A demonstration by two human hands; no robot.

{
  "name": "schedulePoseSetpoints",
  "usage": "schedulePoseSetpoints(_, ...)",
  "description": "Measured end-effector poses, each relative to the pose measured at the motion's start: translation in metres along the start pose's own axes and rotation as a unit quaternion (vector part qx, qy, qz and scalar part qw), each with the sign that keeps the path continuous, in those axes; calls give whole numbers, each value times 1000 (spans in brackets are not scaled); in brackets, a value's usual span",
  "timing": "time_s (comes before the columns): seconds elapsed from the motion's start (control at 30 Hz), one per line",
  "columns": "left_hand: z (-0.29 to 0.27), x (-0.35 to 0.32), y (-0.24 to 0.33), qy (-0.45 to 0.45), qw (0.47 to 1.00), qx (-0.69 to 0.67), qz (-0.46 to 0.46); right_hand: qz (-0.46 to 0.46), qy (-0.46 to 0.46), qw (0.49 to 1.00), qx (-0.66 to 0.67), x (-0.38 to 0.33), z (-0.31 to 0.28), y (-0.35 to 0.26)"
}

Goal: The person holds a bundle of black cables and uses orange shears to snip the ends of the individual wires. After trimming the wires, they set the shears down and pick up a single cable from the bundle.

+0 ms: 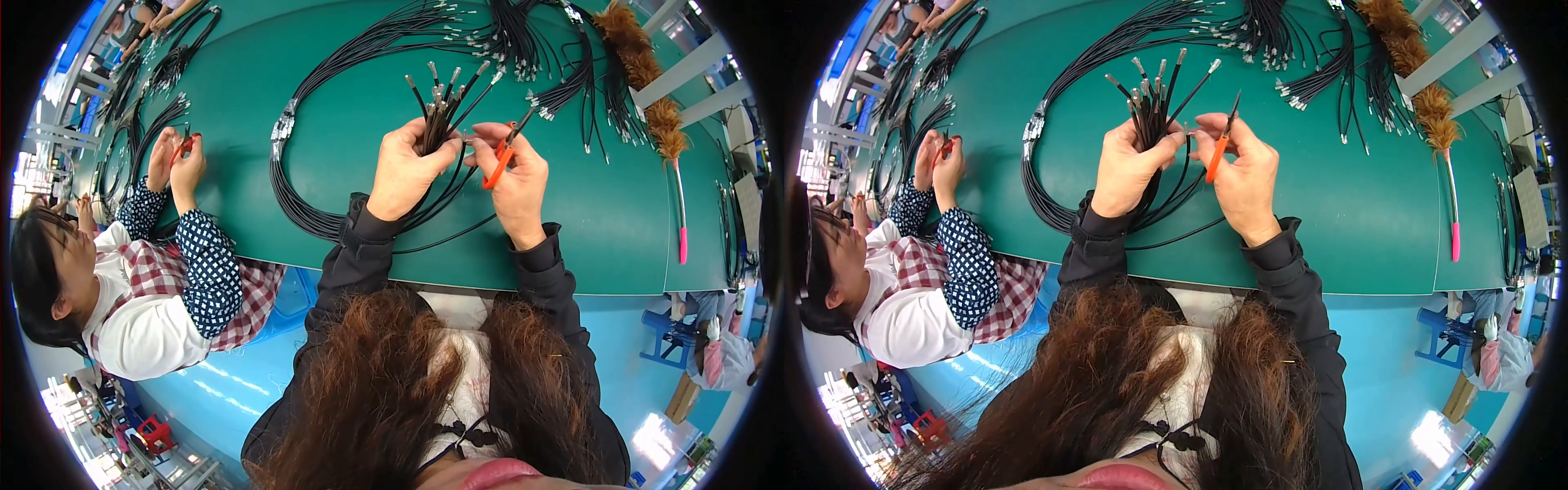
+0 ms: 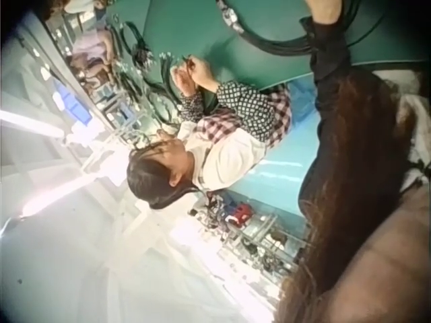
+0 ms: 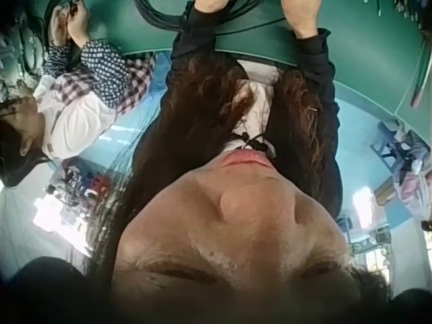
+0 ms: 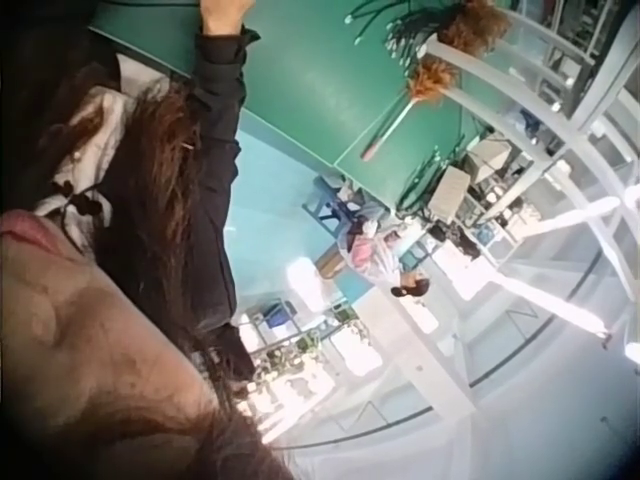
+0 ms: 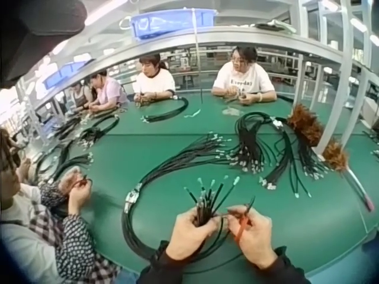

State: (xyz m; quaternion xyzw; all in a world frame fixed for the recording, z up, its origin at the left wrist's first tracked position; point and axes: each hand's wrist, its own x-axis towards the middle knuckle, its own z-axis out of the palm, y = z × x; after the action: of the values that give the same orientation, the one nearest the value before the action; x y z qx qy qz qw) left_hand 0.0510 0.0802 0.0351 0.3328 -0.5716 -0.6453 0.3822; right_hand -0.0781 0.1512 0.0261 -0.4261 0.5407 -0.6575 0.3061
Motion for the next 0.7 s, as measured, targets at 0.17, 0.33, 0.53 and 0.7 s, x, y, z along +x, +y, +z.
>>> schedulePoseSetpoints(0.17, -2, 1, 0, 1, 1000, 7, -6, -24, -7, 997, -71, -4, -9, -8)
schedulePoseSetpoints(0.33, -2, 3, 0, 0, 1000, -6, -10, 175, -157, 972, 22, -19, -25, -14)
schedulePoseSetpoints(0.53, -4, 4, 0, -5, 1000, -9, -13, 261, -246, 933, 32, -26, -25, -12)
schedulePoseSetpoints(0.7, -3, 4, 1, -13, 1000, -21, -10, 278, -271, 921, 33, -26, -26, -9)
